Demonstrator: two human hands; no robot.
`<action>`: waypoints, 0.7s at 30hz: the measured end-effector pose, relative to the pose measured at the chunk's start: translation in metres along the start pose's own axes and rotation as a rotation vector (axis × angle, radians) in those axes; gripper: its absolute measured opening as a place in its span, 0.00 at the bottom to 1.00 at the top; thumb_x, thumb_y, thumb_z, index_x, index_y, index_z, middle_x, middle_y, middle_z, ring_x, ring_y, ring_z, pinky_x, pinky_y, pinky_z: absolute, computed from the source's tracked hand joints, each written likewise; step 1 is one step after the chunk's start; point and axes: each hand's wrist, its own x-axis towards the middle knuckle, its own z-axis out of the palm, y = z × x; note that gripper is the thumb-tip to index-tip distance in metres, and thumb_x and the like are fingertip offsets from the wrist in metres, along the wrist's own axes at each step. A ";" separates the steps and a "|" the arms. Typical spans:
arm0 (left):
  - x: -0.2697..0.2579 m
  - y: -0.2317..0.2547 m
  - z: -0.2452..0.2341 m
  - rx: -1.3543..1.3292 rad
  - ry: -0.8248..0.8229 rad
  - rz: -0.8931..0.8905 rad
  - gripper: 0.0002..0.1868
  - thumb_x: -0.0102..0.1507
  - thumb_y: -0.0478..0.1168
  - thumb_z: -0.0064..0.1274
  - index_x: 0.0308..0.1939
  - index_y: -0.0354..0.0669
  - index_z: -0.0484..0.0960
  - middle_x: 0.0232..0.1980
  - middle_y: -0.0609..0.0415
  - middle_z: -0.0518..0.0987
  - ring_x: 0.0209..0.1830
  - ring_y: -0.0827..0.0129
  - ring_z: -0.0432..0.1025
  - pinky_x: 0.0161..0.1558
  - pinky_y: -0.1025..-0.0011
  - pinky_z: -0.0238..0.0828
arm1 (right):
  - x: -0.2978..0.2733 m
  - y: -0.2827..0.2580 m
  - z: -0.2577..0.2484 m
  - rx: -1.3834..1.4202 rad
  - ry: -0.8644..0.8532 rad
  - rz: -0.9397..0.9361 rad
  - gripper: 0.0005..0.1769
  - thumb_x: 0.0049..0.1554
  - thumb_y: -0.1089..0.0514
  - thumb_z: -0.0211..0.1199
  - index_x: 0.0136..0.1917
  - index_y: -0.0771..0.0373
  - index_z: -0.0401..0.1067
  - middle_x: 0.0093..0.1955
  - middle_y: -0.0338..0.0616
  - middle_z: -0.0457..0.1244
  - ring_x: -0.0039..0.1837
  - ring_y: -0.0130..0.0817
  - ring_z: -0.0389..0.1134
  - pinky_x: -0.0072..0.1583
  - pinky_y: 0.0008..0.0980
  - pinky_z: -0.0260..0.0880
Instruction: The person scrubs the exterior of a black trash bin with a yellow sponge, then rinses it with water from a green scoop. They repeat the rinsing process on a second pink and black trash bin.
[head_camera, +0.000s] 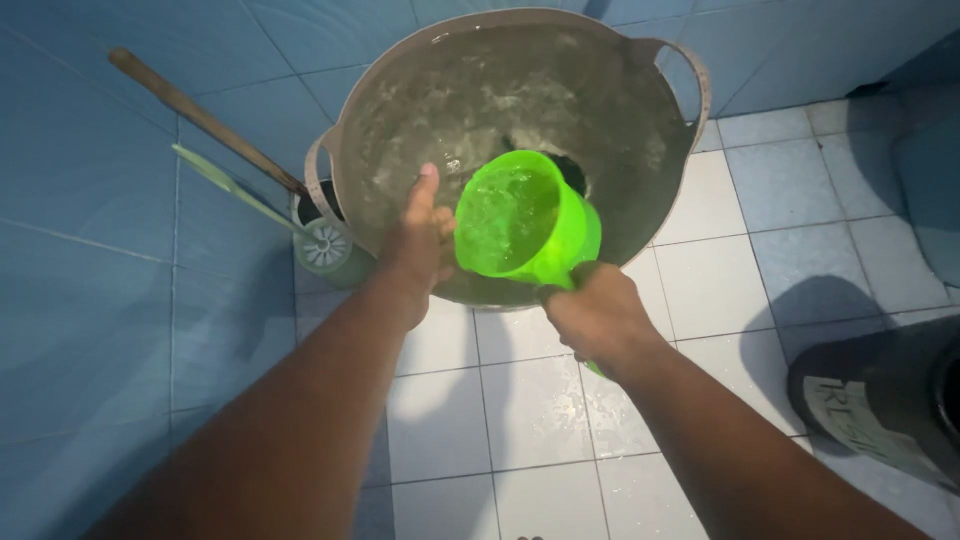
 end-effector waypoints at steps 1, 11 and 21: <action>-0.003 0.004 0.001 0.006 -0.005 0.003 0.51 0.61 0.77 0.34 0.65 0.33 0.72 0.64 0.44 0.77 0.60 0.59 0.73 0.59 0.62 0.65 | -0.002 0.004 0.000 0.007 0.005 0.001 0.18 0.59 0.56 0.60 0.57 0.71 0.75 0.42 0.55 0.71 0.39 0.40 0.72 0.41 0.41 0.72; -0.014 0.013 0.022 0.177 0.188 0.116 0.49 0.59 0.74 0.42 0.74 0.44 0.67 0.74 0.46 0.69 0.69 0.54 0.67 0.65 0.58 0.65 | -0.031 0.030 -0.022 0.514 -0.056 -0.136 0.18 0.59 0.51 0.63 0.45 0.72 0.73 0.30 0.46 0.63 0.25 0.29 0.57 0.27 0.33 0.58; -0.082 0.043 0.109 0.170 0.018 0.101 0.50 0.55 0.74 0.40 0.77 0.56 0.58 0.77 0.53 0.61 0.68 0.53 0.66 0.60 0.54 0.66 | -0.088 0.047 -0.097 0.668 -0.006 -0.221 0.20 0.59 0.48 0.63 0.35 0.66 0.67 0.23 0.41 0.57 0.22 0.27 0.53 0.25 0.32 0.51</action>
